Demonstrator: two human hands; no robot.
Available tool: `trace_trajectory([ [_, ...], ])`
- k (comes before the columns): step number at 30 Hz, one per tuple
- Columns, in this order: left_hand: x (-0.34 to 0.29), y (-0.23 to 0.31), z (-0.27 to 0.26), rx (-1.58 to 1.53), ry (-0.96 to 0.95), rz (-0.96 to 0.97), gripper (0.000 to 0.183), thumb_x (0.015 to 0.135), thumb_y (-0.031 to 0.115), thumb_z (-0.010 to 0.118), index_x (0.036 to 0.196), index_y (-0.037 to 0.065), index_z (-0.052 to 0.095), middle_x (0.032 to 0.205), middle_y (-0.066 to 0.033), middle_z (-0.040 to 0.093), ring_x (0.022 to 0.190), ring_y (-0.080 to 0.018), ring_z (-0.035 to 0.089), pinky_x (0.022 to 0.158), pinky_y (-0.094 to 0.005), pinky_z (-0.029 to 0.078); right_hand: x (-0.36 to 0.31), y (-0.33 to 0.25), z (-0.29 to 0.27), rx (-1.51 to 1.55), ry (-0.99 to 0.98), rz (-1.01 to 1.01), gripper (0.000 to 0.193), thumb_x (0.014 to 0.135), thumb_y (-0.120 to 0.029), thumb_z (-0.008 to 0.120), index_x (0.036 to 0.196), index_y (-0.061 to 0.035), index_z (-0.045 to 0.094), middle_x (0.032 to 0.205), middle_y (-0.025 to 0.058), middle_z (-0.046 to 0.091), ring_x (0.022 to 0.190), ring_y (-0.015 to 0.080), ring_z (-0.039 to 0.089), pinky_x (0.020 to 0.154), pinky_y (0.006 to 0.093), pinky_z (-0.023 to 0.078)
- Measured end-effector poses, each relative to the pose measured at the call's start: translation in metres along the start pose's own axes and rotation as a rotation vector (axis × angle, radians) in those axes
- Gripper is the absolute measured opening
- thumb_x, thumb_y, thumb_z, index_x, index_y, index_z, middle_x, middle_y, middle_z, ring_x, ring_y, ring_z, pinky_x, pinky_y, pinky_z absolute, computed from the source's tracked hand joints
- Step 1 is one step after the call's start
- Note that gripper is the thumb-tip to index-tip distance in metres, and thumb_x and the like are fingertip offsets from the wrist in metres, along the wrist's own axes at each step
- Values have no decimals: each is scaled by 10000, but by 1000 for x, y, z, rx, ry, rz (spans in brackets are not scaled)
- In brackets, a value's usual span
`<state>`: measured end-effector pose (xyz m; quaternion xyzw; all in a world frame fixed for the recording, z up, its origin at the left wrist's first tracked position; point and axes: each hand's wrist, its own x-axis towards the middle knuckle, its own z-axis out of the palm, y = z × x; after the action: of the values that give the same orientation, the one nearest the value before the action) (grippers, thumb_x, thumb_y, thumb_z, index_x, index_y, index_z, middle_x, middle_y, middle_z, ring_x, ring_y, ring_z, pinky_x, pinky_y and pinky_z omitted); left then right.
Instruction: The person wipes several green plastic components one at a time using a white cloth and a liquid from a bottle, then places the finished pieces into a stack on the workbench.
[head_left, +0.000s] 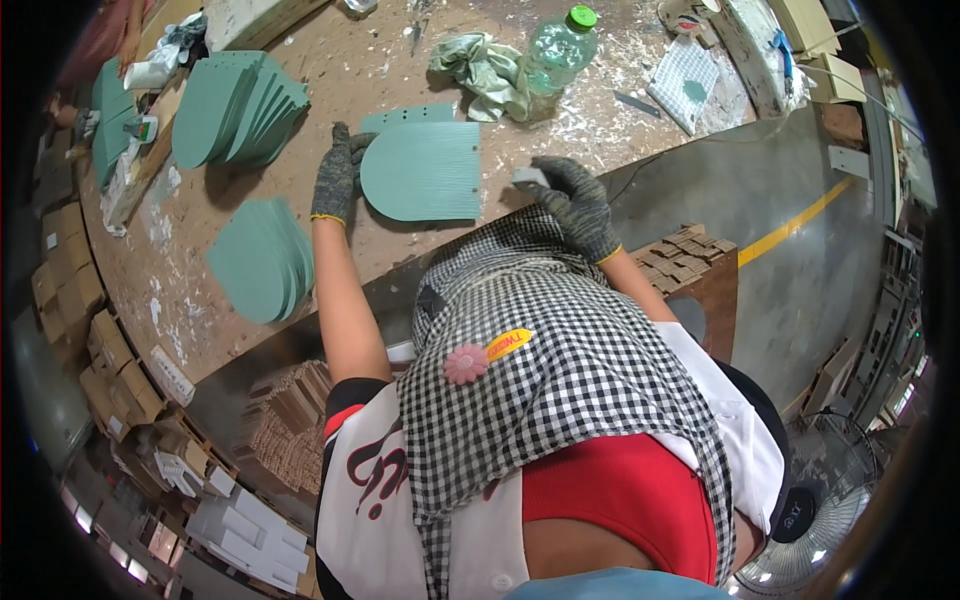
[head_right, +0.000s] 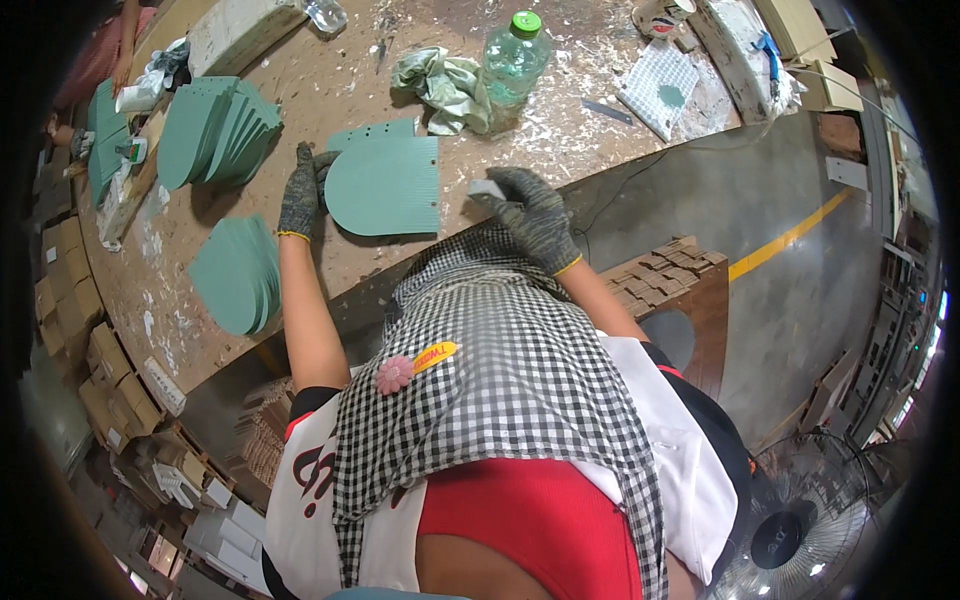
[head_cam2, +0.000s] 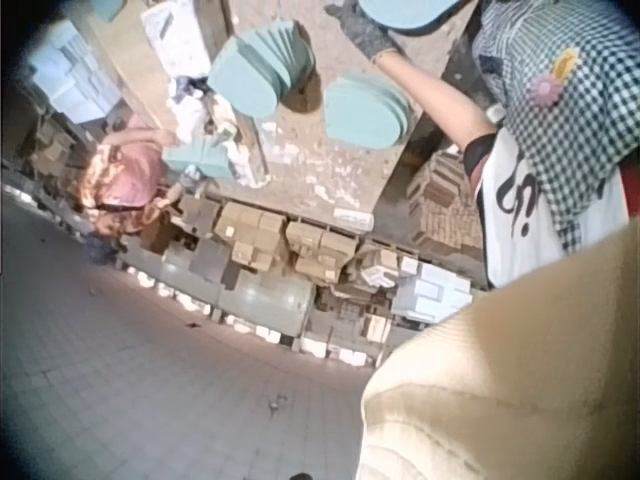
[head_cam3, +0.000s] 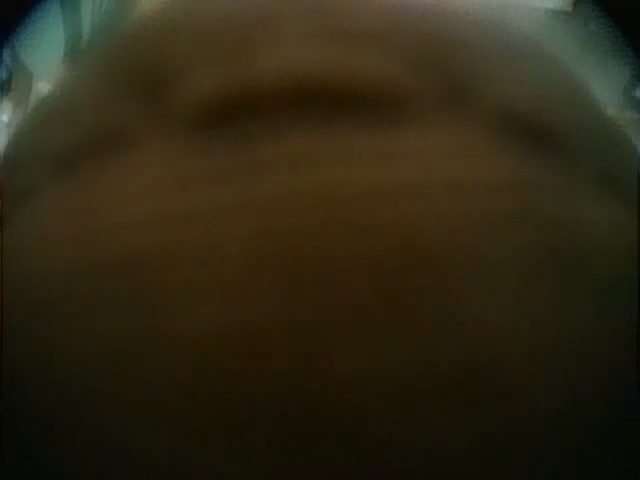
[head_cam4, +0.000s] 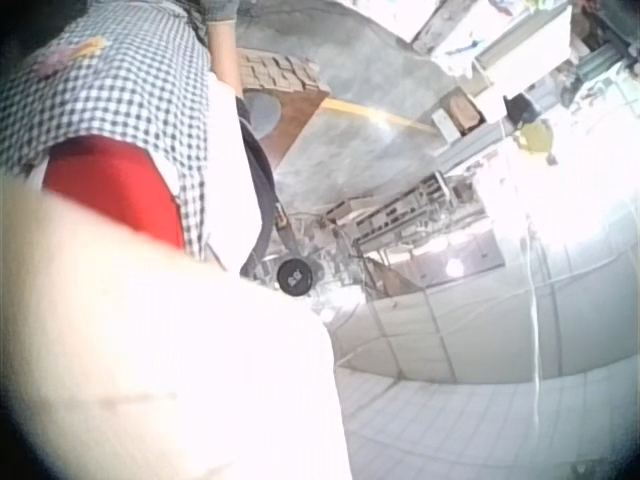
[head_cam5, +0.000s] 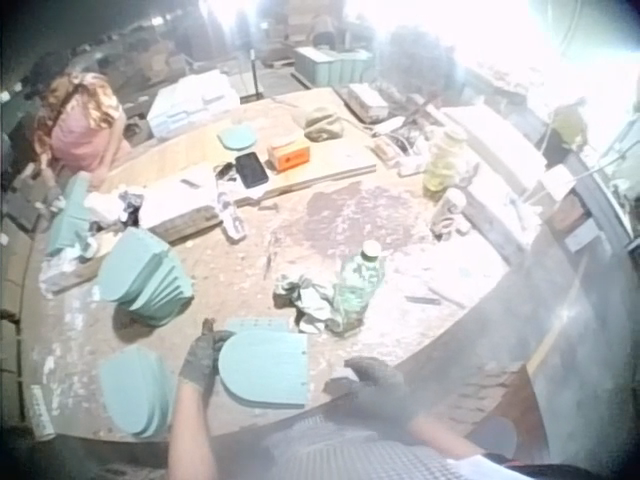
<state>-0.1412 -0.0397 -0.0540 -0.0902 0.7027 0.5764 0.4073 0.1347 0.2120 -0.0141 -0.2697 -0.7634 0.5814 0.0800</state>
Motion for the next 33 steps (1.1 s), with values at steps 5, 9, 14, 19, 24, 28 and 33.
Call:
trace_trajectory([
  [5, -1, -3, -3, 401, 82, 193, 538, 1042, 476, 477, 1124, 10, 734, 910, -102, 735, 837, -181, 670, 774, -323, 538, -3, -20, -2, -90, -148, -74, 373, 894, -122, 748, 1249, -50, 662, 1168, 115, 677, 1015, 186, 685, 861, 307, 566],
  [9, -14, -5, 10, 569, 88, 375, 446, 932, 394, 678, 1119, -9, 725, 1041, -190, 740, 917, -298, 697, 866, -391, 519, -8, -15, -4, -191, -209, -247, 418, 882, -155, 745, 1277, -60, 646, 1187, 149, 657, 1045, 272, 677, 896, 357, 552],
  [14, -27, -6, 33, 793, 325, 376, 424, 913, 382, 714, 1083, -6, 717, 1051, -190, 729, 958, -297, 688, 879, -386, 520, -7, -6, -5, -192, -149, -258, 370, 864, -164, 749, 1201, -38, 659, 1209, 161, 652, 1048, 304, 668, 918, 373, 540],
  [19, -35, -18, 43, 648, 367, 445, 363, 948, 324, 678, 1160, 33, 720, 1107, -190, 729, 1018, -295, 684, 930, -370, 509, -16, -4, -6, -181, -220, -186, 350, 861, -167, 751, 1182, -50, 675, 1188, 147, 665, 1045, 308, 668, 901, 386, 548],
  [24, -33, -20, 39, 581, 268, 442, 350, 979, 291, 637, 1249, 80, 705, 1198, -175, 714, 1067, -283, 681, 964, -353, 496, -11, -15, -3, -392, -231, -401, 356, 873, -191, 741, 1203, -76, 672, 1192, 138, 667, 1051, 316, 662, 896, 404, 550],
  [28, -37, -15, 46, 621, 309, 386, 370, 977, 324, 630, 1239, 73, 707, 1221, -175, 704, 1082, -296, 680, 972, -361, 494, -9, -19, 0, -476, -322, -570, 404, 875, -203, 732, 1252, -87, 645, 1180, 141, 665, 1066, 332, 650, 910, 417, 542],
  [33, -34, -24, 41, 614, 319, 465, 375, 976, 325, 637, 1252, 80, 705, 1229, -194, 699, 1091, -288, 674, 984, -357, 484, -20, -15, -11, -610, -339, -399, 421, 870, -185, 727, 1265, -88, 622, 1209, 155, 643, 1119, 345, 621, 952, 437, 515],
])
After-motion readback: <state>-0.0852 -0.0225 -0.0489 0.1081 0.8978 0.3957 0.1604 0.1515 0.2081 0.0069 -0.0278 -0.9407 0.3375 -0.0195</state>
